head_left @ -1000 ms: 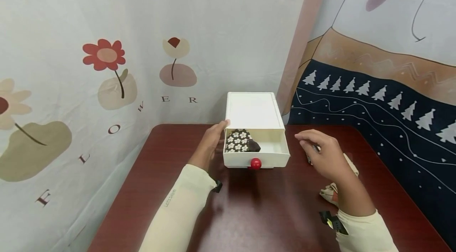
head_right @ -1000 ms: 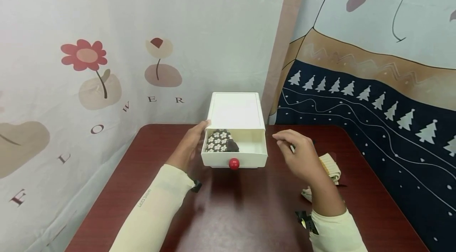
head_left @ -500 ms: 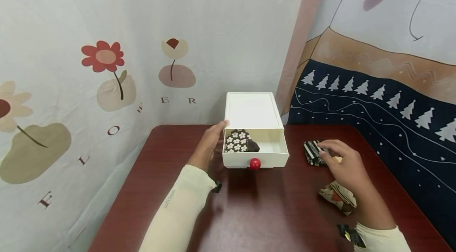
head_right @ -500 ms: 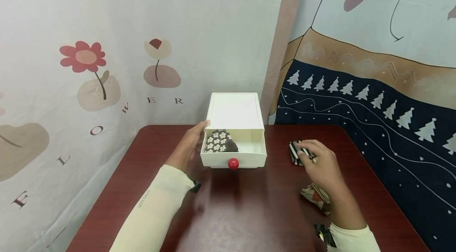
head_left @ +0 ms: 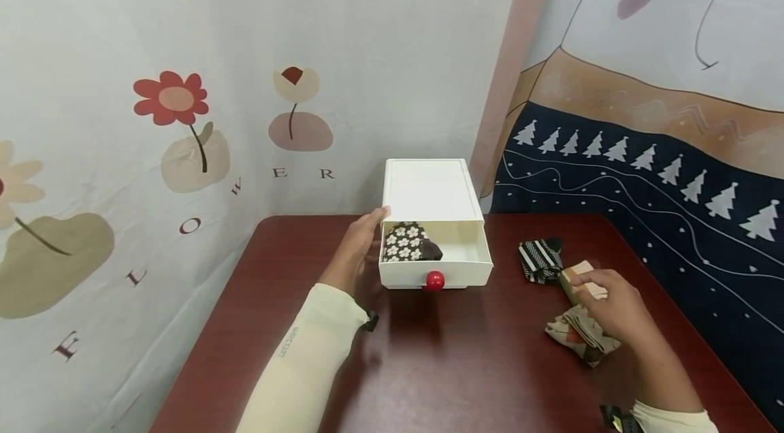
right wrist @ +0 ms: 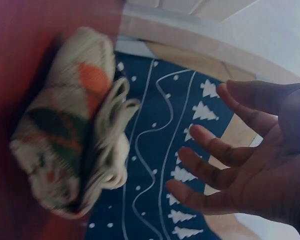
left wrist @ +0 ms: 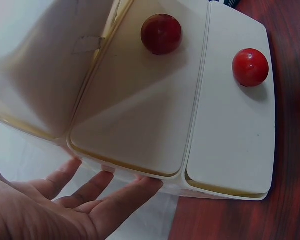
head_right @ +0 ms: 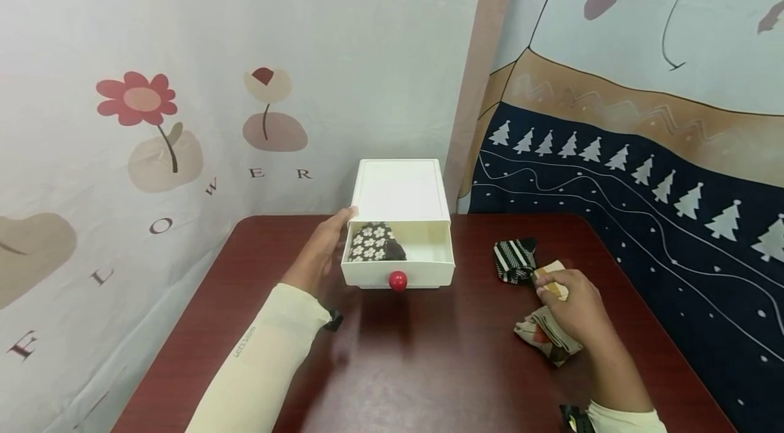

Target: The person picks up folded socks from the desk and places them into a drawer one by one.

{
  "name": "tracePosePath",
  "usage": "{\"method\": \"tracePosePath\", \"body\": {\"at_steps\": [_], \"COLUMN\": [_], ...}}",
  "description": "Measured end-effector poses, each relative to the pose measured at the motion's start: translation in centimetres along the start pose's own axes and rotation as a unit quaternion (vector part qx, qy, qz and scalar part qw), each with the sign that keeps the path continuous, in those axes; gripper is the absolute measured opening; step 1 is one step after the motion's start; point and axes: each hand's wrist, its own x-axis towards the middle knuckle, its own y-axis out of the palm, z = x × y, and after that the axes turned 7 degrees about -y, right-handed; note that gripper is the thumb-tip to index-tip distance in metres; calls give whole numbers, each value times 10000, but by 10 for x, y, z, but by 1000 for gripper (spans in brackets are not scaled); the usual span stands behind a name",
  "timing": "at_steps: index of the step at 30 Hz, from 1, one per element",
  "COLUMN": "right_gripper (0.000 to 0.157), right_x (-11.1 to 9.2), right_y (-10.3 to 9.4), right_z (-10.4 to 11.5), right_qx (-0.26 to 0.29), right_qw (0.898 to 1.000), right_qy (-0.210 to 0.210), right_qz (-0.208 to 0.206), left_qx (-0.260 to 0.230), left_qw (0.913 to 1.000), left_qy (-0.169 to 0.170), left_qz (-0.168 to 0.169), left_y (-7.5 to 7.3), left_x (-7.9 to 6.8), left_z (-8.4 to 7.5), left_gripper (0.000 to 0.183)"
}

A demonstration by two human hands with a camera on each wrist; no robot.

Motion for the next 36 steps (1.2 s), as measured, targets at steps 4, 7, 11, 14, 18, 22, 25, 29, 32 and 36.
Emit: {"method": "tracePosePath", "body": {"at_steps": [4,7,11,14,18,22,25,29,32,36], "right_gripper": [20,21,17,19,25,30,32,32,30,28], "right_x": [-2,-3,-5,-7,-9,-10,-10,-11,-12,-14], "right_y": [-2,-1,6,11,15,15,15,15,17,20], "right_z": [-15,-24,-36,-45,-53,-58,-61,-64,-66,-69], "right_qx": [-155,-175,-58,138,651,738,496,439,501,740], "right_qw": [9976,9936,9919,9902,9831,9786,9789,9792,9805,9810], "right_qy": [218,327,150,-54,4,15,-177,-407,-548,-684], "right_qz": [635,1064,1259,1390,1713,1920,1974,1941,1819,1657], "left_qx": [-17,-63,-3,43,-12,-13,3,22,21,-5], "left_qw": [10000,9999,9999,10000,9999,9999,9999,9999,9999,9999], "left_qy": [-3,-13,-25,-16,6,27,30,55,66,26], "left_qz": [29,94,110,82,110,111,112,132,132,129], "left_y": [-2,-3,-4,-5,-4,-3,-3,-2,-2,-2], "left_x": [0,0,-1,-2,-2,-2,-1,0,0,-1], "left_z": [0,0,0,0,-1,0,0,1,1,0], "left_gripper": [73,74,76,75,74,75,76,76,76,76]}}
